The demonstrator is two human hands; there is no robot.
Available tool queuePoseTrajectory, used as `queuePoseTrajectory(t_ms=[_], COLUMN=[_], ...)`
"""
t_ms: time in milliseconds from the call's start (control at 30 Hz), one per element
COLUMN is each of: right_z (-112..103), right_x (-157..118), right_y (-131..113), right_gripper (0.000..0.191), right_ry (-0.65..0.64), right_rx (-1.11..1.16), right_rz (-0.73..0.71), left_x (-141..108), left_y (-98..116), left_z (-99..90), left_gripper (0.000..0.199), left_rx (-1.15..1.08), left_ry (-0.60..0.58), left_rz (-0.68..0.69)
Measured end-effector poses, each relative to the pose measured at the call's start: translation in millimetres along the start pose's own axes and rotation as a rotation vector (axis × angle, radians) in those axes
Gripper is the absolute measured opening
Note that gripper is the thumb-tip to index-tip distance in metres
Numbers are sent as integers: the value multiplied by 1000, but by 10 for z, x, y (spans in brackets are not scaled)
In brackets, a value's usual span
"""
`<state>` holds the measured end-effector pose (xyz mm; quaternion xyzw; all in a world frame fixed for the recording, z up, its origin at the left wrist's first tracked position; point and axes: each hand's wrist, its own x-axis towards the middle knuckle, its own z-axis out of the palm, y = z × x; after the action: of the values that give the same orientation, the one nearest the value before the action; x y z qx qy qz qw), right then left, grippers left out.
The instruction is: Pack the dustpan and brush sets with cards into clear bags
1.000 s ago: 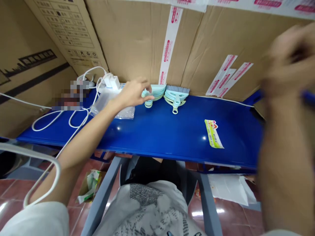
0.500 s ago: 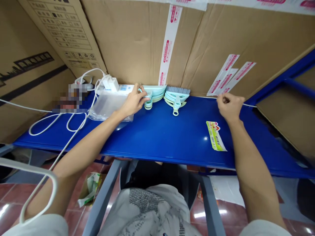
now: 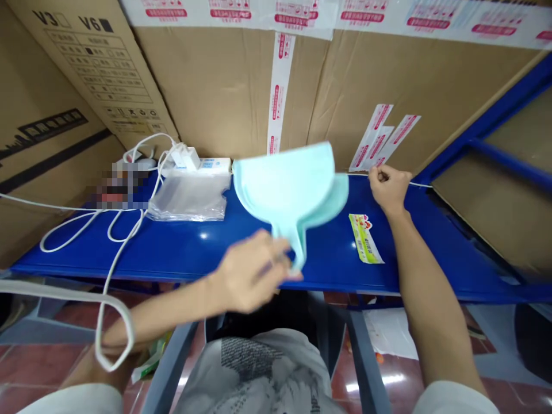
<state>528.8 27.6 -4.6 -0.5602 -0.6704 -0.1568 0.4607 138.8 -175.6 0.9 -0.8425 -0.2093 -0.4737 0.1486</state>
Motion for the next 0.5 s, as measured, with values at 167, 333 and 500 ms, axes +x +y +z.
queuePoseTrajectory(t_ms=[167, 333, 500], right_z=[36, 19, 32], right_x=[-16, -23, -31], right_y=[29, 4, -23], right_gripper=[42, 44, 46], right_ry=[-28, -53, -77], right_rx=[5, 16, 30], right_rz=[-1, -11, -20], left_x=[-358, -411, -315], left_y=[614, 556, 496], left_z=[580, 915, 870], left_gripper=[7, 20, 16], left_rx=[45, 4, -93], left_ry=[-15, -185, -150], left_rz=[154, -16, -130])
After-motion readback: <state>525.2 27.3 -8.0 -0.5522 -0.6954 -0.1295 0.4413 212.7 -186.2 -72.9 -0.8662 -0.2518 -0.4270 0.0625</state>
